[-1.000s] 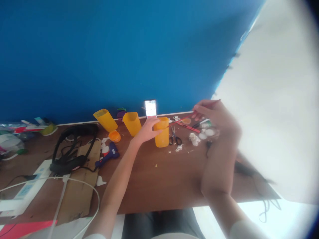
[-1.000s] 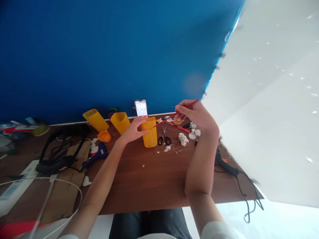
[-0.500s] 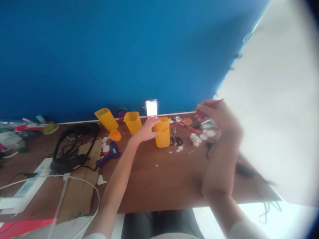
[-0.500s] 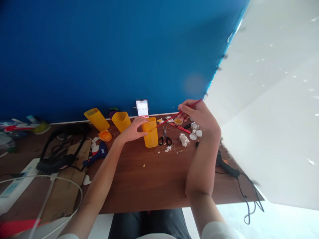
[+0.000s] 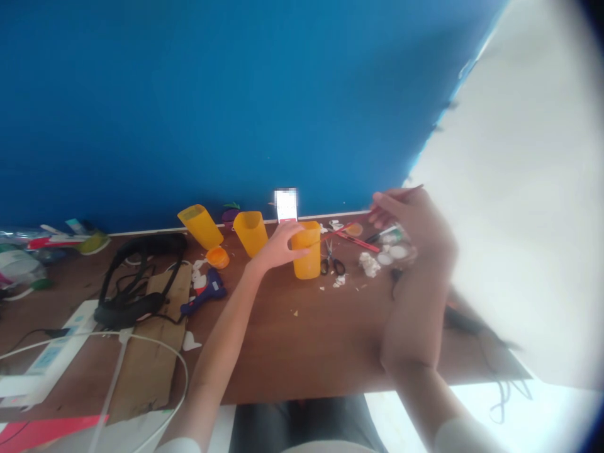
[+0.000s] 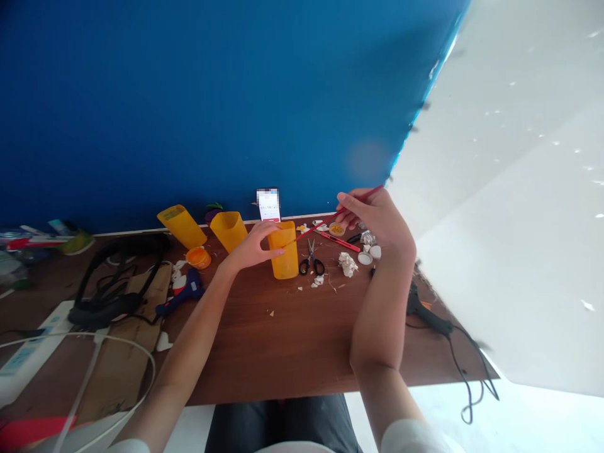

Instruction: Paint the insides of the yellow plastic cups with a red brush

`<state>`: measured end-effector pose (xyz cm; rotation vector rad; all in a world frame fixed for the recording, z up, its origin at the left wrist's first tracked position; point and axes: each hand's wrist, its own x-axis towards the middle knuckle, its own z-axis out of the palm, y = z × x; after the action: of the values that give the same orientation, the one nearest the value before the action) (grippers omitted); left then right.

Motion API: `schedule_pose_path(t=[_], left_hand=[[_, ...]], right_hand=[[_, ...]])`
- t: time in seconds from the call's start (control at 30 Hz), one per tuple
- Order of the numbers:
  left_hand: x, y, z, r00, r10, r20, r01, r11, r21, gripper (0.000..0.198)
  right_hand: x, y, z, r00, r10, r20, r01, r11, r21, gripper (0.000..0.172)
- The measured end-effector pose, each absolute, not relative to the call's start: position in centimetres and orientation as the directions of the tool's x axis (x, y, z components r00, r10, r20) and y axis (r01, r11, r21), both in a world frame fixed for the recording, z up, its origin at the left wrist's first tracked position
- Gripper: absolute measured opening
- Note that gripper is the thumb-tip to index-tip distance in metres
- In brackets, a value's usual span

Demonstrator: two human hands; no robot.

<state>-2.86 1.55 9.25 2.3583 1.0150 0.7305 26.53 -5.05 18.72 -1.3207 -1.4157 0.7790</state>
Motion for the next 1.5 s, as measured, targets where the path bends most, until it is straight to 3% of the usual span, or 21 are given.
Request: schedule_pose_path(t=[0.53,1.1,1.5], left_hand=[[-2.3,1.9,8.5,0.476,0.824,0.308,0.551,-0.552,0.626,0.052],[-3.2,1.7,9.1,0.597,0.754,0.275,0.494,-0.616,0.614,0.047],[-2.3,1.9,8.3,0.489,0.814,0.315,0.53,-0.564,0.634,0.051]], right_hand=[[26.5,-4.9,18.9,0.079,0.967,0.24,0.312,0.205,-0.928,0.032],[26.8,-4.9,18.6,0.09,0.965,0.246,0.304,0.209,-0.929,0.027],[26.8,-4.9,18.8,0.066,0.971,0.229,0.311,0.198,-0.93,0.025]])
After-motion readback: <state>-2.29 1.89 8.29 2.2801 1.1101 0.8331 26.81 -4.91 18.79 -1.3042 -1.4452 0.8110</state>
